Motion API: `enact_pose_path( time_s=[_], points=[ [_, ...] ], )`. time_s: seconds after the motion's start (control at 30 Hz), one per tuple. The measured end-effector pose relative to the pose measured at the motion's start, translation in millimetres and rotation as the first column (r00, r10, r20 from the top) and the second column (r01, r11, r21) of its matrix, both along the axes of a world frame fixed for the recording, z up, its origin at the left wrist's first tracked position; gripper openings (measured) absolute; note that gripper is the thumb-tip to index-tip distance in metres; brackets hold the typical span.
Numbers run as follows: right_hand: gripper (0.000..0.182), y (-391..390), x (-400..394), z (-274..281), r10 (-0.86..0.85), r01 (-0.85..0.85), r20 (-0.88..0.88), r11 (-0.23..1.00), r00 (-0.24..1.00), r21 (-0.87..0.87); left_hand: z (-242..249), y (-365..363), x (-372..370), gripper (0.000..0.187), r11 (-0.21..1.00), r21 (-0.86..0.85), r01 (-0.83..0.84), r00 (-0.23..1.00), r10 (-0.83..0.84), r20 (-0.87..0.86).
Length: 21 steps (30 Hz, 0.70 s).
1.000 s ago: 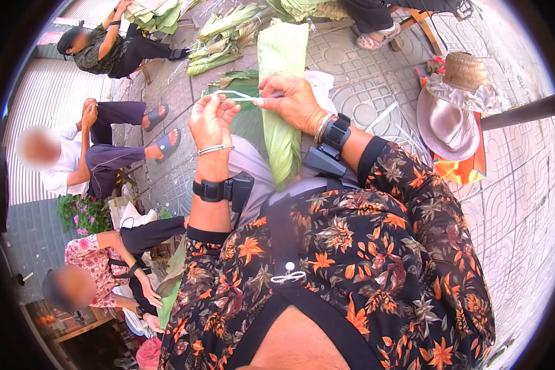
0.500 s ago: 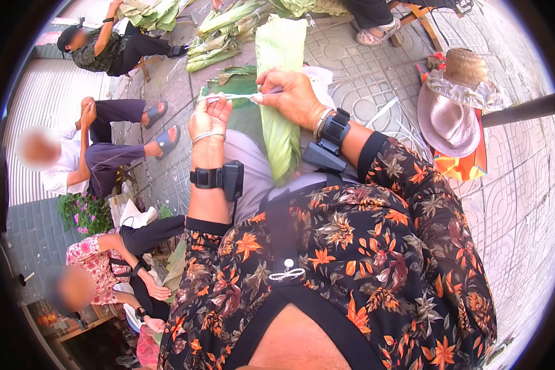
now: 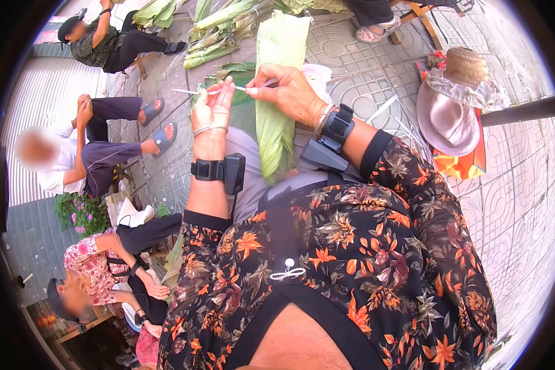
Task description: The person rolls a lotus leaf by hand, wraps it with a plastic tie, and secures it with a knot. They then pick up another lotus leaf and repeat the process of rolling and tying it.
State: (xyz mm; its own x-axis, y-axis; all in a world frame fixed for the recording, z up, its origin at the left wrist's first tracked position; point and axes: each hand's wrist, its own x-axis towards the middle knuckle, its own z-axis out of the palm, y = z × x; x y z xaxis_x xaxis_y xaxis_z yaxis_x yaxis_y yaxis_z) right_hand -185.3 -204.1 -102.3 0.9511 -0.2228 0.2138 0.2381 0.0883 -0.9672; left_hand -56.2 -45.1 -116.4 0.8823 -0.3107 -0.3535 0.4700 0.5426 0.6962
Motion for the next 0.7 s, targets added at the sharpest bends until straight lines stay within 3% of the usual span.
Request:
enact_pose_path(
  time_s=[0.1,0.2,0.23,0.43,0.53,0.63,0.7],
  points=[
    [0.010,-5,-5,4,-0.043,0.045,0.035,0.997,0.998,-0.064,-12,-2,10,0.039,0.997,0.065,-0.041,0.997,0.037,0.071],
    [0.009,-9,-11,10,-0.041,0.042,-0.038,0.999,0.998,0.034,-24,0,10,0.038,0.998,0.059,-0.009,0.997,0.014,-0.080],
    [0.011,-8,-10,9,-0.041,0.042,-0.016,0.997,0.999,0.060,-27,-2,9,0.038,0.996,0.092,0.012,0.999,-0.008,-0.044],
    [0.017,2,-9,23,-0.119,0.157,0.153,0.950,0.981,-0.268,-29,-23,-31,0.034,0.971,0.212,0.115,0.991,-0.126,0.041],
    [0.018,5,-6,23,-0.068,0.086,0.095,0.975,0.993,-0.203,-27,-22,-29,0.033,0.964,0.205,0.169,0.983,-0.181,0.039],
    [0.020,5,3,6,-0.054,0.072,0.079,0.967,0.995,-0.243,-34,-23,-33,0.032,0.955,0.262,0.139,0.987,-0.154,0.039],
    [0.021,7,2,-1,-0.014,0.018,0.027,0.988,1.000,-0.156,-38,-18,-30,0.032,0.957,0.274,0.099,0.994,-0.106,0.010]
  ],
)
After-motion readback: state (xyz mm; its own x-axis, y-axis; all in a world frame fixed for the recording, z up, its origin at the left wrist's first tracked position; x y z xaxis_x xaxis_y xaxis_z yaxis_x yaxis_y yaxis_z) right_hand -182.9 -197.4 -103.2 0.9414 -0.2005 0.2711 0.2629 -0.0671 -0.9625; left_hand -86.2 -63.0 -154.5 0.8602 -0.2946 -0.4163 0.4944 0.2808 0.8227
